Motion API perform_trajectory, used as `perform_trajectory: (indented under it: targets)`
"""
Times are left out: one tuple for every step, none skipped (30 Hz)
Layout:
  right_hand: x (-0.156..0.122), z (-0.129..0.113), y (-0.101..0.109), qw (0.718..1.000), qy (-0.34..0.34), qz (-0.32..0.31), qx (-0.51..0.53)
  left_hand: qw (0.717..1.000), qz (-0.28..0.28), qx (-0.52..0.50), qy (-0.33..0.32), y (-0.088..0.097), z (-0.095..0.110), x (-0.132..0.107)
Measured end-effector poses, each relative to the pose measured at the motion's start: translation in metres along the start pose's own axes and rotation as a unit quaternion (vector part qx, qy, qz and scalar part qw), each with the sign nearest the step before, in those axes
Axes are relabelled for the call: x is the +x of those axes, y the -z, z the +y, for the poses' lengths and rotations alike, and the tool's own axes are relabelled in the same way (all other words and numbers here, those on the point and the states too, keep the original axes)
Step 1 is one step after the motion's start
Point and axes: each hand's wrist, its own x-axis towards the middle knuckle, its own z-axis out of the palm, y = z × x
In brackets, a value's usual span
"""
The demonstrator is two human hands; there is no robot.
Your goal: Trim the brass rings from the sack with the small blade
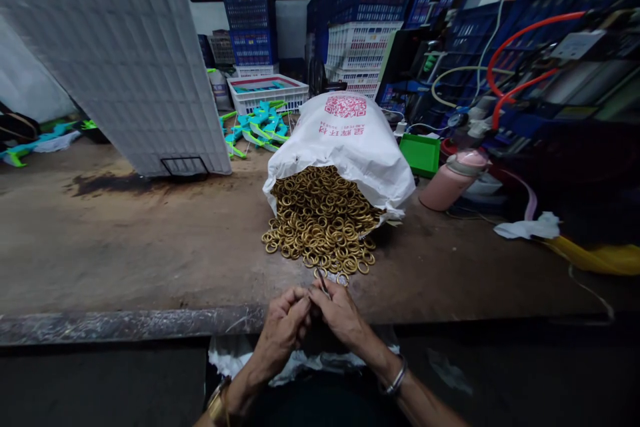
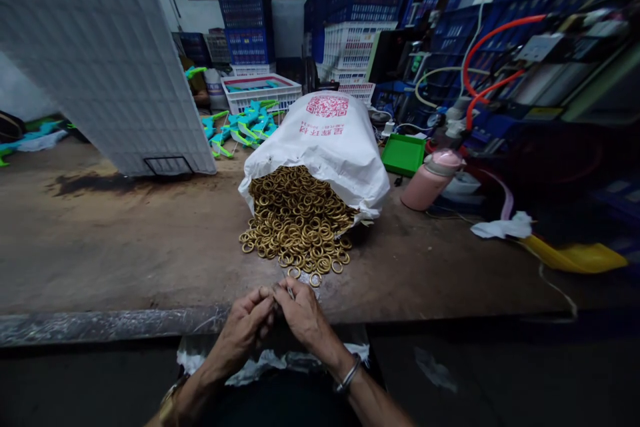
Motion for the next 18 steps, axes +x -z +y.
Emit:
perform_trajectory:
  targets:
    - [0.0, -0.001, 0.0, 1.0, -0.007, -0.008, 0.01, 0.999, -0.016, -0.027, 0.018, 0.0, 0.0, -0.001]
    - [0.0, -0.002, 0.001, 1.0, -0.012, -0.017, 0.017, 0.998, -0.025, -0.05, 0.026, 0.001, -0.001, -0.001]
    - [0.001, -0.003, 0.001, 0.999, -0.014, -0.024, 0.023, 0.997, -0.028, -0.068, 0.03, 0.002, -0.003, 0.0]
    - [0.001, -0.004, 0.003, 0.999, -0.015, -0.026, 0.024, 0.996, -0.026, -0.079, 0.032, 0.002, -0.004, 0.0]
    - [0.001, -0.004, 0.004, 0.999, -0.015, -0.024, 0.02, 0.996, -0.02, -0.082, 0.035, 0.002, -0.006, 0.001]
    - [0.001, -0.003, 0.005, 1.0, -0.012, -0.015, 0.008, 0.996, -0.013, -0.081, 0.038, 0.003, -0.007, 0.002]
    - [0.001, -0.002, 0.007, 1.0, -0.005, -0.001, -0.015, 0.996, -0.005, -0.079, 0.042, 0.003, -0.008, 0.003]
    - [0.0, 0.0, 0.009, 0.999, 0.006, 0.015, -0.052, 0.996, 0.003, -0.074, 0.044, 0.002, -0.008, 0.003]
    - [-0.001, 0.002, 0.011, 0.995, 0.02, 0.024, -0.099, 0.997, 0.011, -0.07, 0.042, 0.002, -0.008, 0.004]
    - [-0.002, 0.005, 0.012, 0.988, 0.035, 0.024, -0.152, 0.997, 0.019, -0.064, 0.039, 0.002, -0.007, 0.004]
    - [-0.004, 0.008, 0.013, 0.977, 0.051, 0.015, -0.206, 0.997, 0.025, -0.058, 0.036, 0.001, -0.006, 0.005]
    - [-0.006, 0.01, 0.014, 0.964, 0.062, 0.001, -0.259, 0.998, 0.03, -0.051, 0.034, 0.0, -0.004, 0.005]
    - [-0.008, 0.012, 0.014, 0.949, 0.068, -0.015, -0.307, 0.998, 0.035, -0.046, 0.032, 0.0, -0.003, 0.005]
    - [-0.01, 0.013, 0.014, 0.935, 0.07, -0.028, -0.347, 0.998, 0.04, -0.041, 0.031, -0.001, -0.002, 0.005]
    - [-0.011, 0.014, 0.014, 0.923, 0.069, -0.036, -0.378, 0.998, 0.046, -0.035, 0.03, -0.001, -0.002, 0.006]
    - [-0.011, 0.014, 0.014, 0.913, 0.066, -0.041, -0.4, 0.998, 0.05, -0.028, 0.029, -0.001, -0.002, 0.006]
    - [-0.011, 0.015, 0.014, 0.907, 0.064, -0.042, -0.414, 0.998, 0.055, -0.02, 0.025, 0.0, -0.002, 0.006]
    - [-0.01, 0.015, 0.014, 0.903, 0.063, -0.042, -0.422, 0.998, 0.058, -0.011, 0.021, 0.0, -0.003, 0.007]
